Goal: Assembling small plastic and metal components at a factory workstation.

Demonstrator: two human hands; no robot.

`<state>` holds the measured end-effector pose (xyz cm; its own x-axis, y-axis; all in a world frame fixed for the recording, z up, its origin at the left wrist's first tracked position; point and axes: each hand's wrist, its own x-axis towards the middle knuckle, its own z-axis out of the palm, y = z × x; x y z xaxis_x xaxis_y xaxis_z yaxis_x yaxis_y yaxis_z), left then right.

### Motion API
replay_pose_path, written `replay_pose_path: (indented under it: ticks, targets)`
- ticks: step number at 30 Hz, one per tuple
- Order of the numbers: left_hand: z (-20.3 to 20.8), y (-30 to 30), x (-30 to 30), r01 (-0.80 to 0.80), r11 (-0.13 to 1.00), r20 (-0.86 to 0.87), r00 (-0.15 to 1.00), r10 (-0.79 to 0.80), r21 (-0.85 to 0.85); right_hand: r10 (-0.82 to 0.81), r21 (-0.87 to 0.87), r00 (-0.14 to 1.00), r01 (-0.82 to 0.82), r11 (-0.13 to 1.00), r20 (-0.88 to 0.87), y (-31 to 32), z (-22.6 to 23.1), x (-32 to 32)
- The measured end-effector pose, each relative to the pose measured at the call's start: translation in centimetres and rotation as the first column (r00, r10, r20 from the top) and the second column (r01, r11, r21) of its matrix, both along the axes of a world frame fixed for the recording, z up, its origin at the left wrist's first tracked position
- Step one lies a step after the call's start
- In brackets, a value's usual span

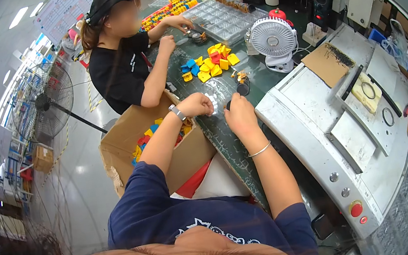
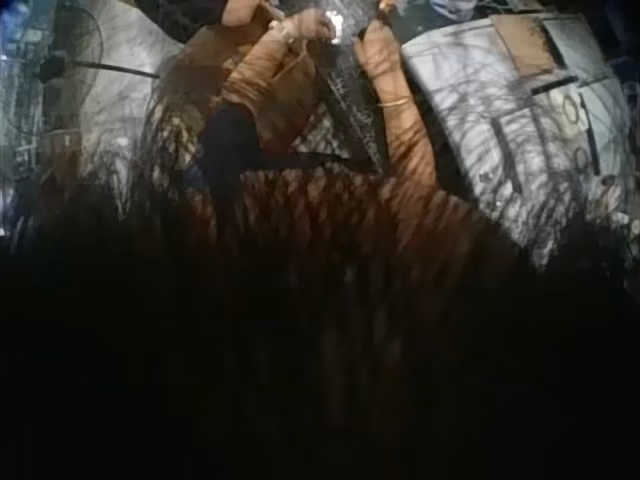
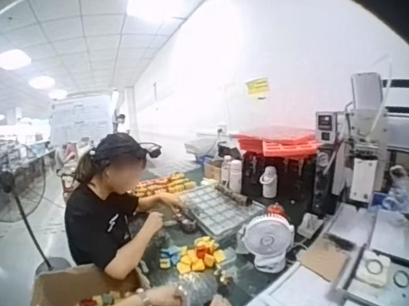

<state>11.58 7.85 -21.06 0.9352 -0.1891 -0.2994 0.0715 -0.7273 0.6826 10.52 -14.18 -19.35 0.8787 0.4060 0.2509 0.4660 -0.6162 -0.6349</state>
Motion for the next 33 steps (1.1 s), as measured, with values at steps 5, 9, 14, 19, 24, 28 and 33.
replay_pose_path:
  ticks: [5,9,14,19,24,28,33]
  targets:
    - [-0.1,-0.7,0.2,0.005,0.999,-0.023,1.000,-0.004,0.038,-0.034,-0.071,0.998,0.037,0.997,0.050,0.1,-0.8,0.1]
    - [0.1,-1.1,0.2,0.012,0.986,0.010,1.000,-0.014,0.166,-0.017,-0.129,0.988,0.037,0.991,0.153,-0.2,-1.7,0.2]
    - [-0.6,-0.7,0.2,0.017,0.972,0.057,0.998,-0.031,0.236,-0.006,-0.210,0.992,0.032,0.977,0.124,-0.1,-2.0,0.2]
    - [-1.4,-0.9,0.2,-0.001,0.940,0.169,0.984,-0.061,0.341,0.025,-0.328,0.987,0.030,0.944,0.161,-0.3,-2.0,-0.1]
    - [-1.7,-1.2,0.1,-0.004,0.921,0.191,0.979,-0.076,0.389,0.056,-0.372,0.991,-0.007,0.928,0.120,-0.3,-2.4,0.2]
    - [-1.4,-1.3,-0.1,-0.022,0.926,0.229,0.971,-0.070,0.377,0.048,-0.353,0.998,-0.029,0.935,0.045,-0.6,-1.1,-0.3]
    - [-1.5,-2.6,0.8,-0.048,0.913,0.432,0.890,-0.144,0.404,0.126,-0.445,0.979,-0.043,0.894,0.158,-1.5,-1.6,0.0]
